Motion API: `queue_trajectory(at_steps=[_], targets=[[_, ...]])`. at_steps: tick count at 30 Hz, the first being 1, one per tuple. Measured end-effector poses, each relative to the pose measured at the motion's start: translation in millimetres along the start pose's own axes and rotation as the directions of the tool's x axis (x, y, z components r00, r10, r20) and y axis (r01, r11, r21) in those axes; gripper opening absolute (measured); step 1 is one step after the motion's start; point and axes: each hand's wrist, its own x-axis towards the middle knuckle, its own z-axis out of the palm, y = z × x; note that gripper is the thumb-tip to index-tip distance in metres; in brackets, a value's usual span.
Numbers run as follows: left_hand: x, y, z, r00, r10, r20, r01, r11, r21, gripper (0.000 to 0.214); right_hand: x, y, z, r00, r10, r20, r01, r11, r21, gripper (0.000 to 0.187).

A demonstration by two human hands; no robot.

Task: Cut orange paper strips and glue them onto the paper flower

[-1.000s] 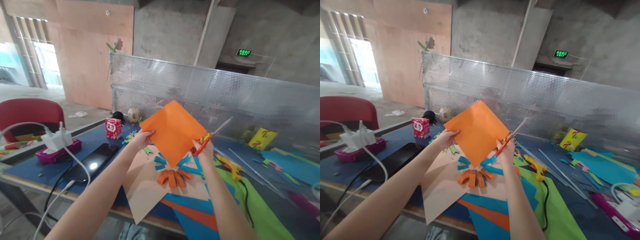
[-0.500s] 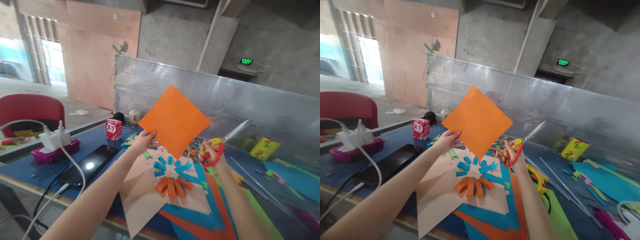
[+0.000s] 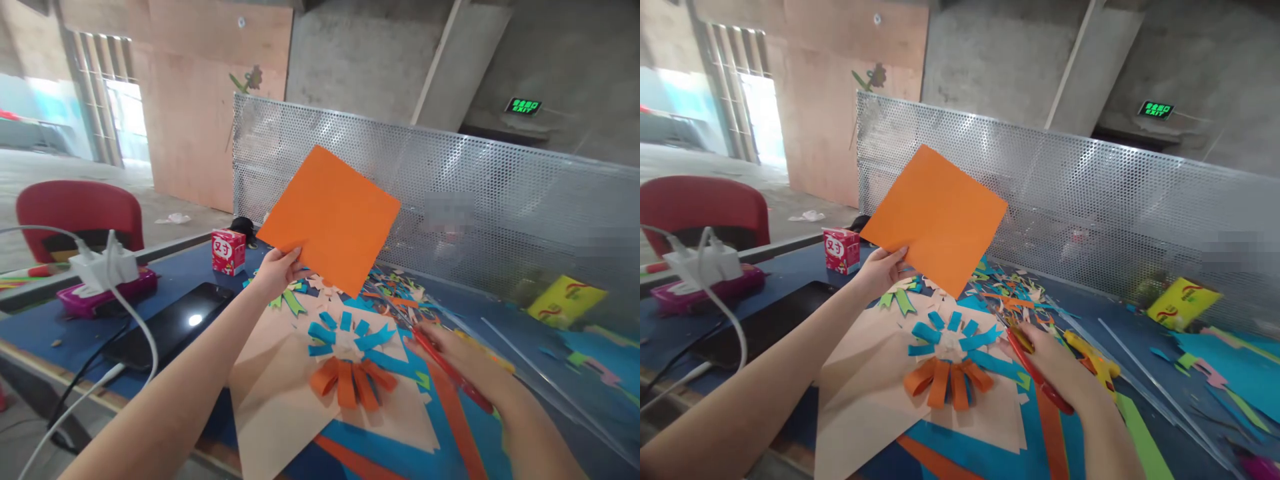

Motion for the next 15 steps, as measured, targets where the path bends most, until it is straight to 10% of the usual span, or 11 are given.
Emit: queue_trajectory(at_steps=[15], targets=[[-6.4, -7.8, 8.1, 0.992, -0.023, 0.125, 0.021, 1.0, 0.013, 0.013, -15.6, -28.9, -3.6, 0.986, -0.049, 0.158, 0.05, 0.999, -0.004, 0.023]])
